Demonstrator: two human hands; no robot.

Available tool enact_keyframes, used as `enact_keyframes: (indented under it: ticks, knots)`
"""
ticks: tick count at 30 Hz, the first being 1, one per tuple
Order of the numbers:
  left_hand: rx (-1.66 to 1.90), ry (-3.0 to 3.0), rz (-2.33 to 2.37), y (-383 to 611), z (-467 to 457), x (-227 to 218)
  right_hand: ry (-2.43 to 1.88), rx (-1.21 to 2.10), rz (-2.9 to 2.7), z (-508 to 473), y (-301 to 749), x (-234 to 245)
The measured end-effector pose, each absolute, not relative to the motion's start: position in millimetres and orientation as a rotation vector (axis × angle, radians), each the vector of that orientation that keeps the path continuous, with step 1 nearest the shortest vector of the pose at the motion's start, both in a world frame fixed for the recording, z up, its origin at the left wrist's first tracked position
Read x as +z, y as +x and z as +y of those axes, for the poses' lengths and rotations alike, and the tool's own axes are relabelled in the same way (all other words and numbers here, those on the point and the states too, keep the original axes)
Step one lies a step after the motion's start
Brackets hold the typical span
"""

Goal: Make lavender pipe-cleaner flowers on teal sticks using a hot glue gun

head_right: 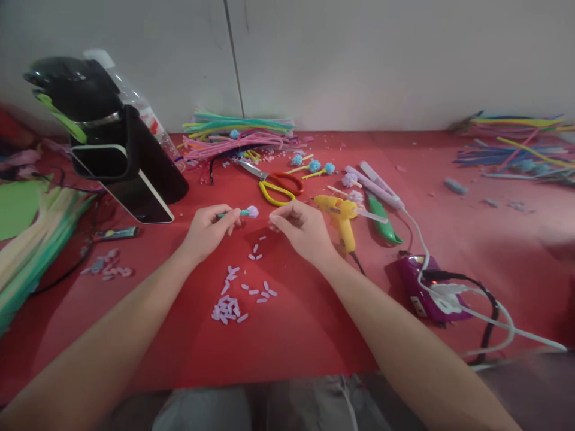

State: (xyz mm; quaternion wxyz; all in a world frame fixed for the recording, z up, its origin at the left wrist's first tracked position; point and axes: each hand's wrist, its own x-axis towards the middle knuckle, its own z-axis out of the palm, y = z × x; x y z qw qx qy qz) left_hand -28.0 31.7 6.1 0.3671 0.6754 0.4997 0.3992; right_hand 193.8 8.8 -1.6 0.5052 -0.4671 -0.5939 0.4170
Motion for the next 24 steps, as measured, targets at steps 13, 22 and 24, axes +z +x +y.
enact_keyframes:
  ticks: [13, 22, 24]
  knots:
    - [0.952, 1.903, 1.233, -25, 24, 10, -1.063, 1.039, -1.425, 7, 187, -4]
    - [0.828, 1.872, 1.083, -29, 21, 14, -1.155, 0.722, -1.712, 5, 190, -3]
    - [0.821, 1.867, 1.039, -29, 21, 15, -1.124, 0.663, -1.784, 5, 191, -2]
